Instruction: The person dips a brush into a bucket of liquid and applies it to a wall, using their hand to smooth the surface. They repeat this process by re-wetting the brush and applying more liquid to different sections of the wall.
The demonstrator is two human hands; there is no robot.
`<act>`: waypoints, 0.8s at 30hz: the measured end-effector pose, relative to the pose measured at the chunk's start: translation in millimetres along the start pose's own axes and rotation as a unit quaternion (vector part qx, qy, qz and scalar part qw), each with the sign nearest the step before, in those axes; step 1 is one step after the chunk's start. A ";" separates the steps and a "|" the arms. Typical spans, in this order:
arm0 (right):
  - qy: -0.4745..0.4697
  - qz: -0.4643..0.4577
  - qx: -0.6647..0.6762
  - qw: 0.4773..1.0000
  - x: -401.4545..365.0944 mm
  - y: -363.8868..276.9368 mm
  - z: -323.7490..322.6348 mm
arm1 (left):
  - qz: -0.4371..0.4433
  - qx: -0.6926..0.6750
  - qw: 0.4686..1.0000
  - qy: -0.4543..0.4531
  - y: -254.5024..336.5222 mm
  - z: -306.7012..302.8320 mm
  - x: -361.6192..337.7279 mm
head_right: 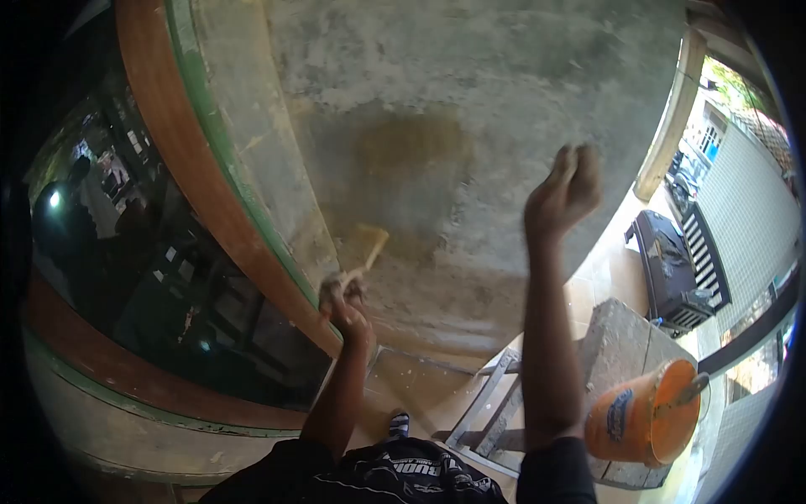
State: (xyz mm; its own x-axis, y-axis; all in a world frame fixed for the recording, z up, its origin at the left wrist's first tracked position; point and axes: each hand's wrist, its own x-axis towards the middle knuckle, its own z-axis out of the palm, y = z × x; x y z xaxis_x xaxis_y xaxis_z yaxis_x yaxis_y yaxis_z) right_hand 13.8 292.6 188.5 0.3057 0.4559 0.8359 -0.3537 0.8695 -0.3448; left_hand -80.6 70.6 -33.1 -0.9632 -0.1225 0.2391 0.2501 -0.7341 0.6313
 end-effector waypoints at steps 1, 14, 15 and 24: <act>-0.020 -0.072 -0.028 0.997 22.1 17.8 12.4 | 0.017 -0.038 0.999 -0.009 7.8 8.7 27.2; -0.046 -0.266 -0.237 0.933 85.0 79.5 52.2 | 0.393 0.504 0.769 -0.001 34.6 66.9 204.2; -0.047 -0.276 -0.233 0.931 85.0 77.9 53.1 | 0.401 0.504 0.765 -0.003 34.5 67.8 210.4; -0.052 -0.296 -0.233 0.925 86.0 75.8 49.5 | 0.311 0.084 0.940 -0.113 170.4 230.4 261.8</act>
State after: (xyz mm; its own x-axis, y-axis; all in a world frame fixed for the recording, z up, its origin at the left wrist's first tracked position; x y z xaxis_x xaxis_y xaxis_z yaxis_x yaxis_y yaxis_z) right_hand -30.5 388.3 255.4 0.2282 -0.1266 0.9653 0.2744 0.9597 0.0610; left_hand -267.5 67.4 307.1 -0.5850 -0.3347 0.7388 0.7884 -0.4486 0.4210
